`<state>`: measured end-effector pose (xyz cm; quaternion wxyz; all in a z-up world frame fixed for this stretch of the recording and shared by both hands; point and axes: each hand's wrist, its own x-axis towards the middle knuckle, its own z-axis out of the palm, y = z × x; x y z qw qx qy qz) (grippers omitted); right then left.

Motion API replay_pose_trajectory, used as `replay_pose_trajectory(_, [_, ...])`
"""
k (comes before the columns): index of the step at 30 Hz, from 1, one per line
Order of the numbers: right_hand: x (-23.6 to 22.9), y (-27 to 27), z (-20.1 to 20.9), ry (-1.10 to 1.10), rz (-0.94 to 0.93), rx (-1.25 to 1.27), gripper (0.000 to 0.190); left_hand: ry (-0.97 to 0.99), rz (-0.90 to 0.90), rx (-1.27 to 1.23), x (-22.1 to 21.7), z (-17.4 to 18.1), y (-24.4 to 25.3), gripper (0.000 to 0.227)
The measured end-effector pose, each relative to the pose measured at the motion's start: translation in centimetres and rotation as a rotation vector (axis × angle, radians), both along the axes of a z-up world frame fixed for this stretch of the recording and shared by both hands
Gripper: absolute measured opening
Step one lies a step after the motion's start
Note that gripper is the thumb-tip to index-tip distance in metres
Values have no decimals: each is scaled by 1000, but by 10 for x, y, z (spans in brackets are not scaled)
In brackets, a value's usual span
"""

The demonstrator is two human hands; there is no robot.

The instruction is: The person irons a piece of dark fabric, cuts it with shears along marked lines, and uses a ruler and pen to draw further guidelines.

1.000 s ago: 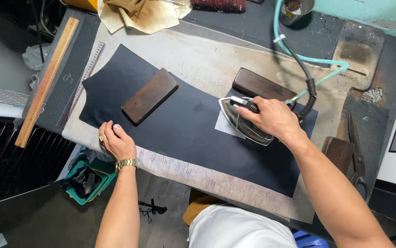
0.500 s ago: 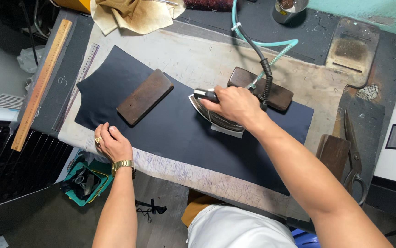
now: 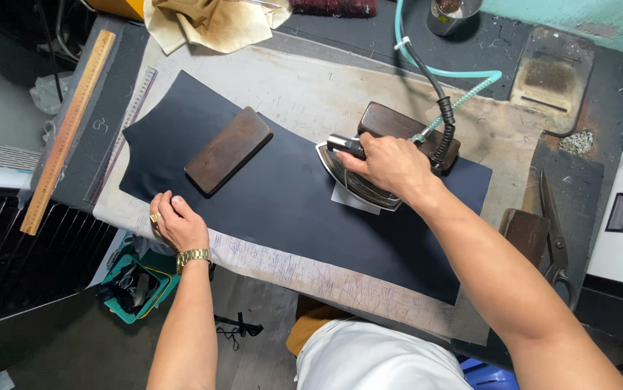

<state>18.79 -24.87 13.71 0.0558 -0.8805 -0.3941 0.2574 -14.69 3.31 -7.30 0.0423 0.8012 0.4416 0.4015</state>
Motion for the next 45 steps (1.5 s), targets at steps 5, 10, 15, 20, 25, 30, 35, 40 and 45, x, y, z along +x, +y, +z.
replay_pose_trajectory(5, [-3, 5, 10, 36, 57, -33, 65, 3, -10, 16, 1, -3, 2, 21])
replay_pose_trajectory(10, [-12, 21, 0, 44, 132, -6, 64, 4, -14, 5, 0, 5, -3, 22])
replay_pose_trajectory(15, [-26, 46, -14, 5, 258, 26, 64, -1, -10, 46, 2, 7, -2, 20])
replay_pose_trajectory(20, [-39, 59, -12, -1, 406, 32, 64, 5, -9, 56, 2, 10, -4, 20])
replay_pose_trajectory(25, [-46, 53, 11, 28, 494, 6, 53, 0, -11, 6, 0, 3, -1, 22])
replay_pose_trajectory(30, [-44, 25, 5, 50, 596, -34, 63, 20, 15, -30, 0, 3, -2, 22])
replay_pose_trajectory(35, [-44, -20, -3, -4, 556, 22, 59, 16, 5, -19, -1, -1, 0, 23])
replay_pose_trajectory(40, [-49, -65, -10, -87, 463, 20, 58, 22, -7, -16, -3, -1, 0, 23])
replay_pose_trajectory(45, [-58, -97, -19, -181, 197, 35, 58, 30, 15, -3, 0, 1, -3, 21])
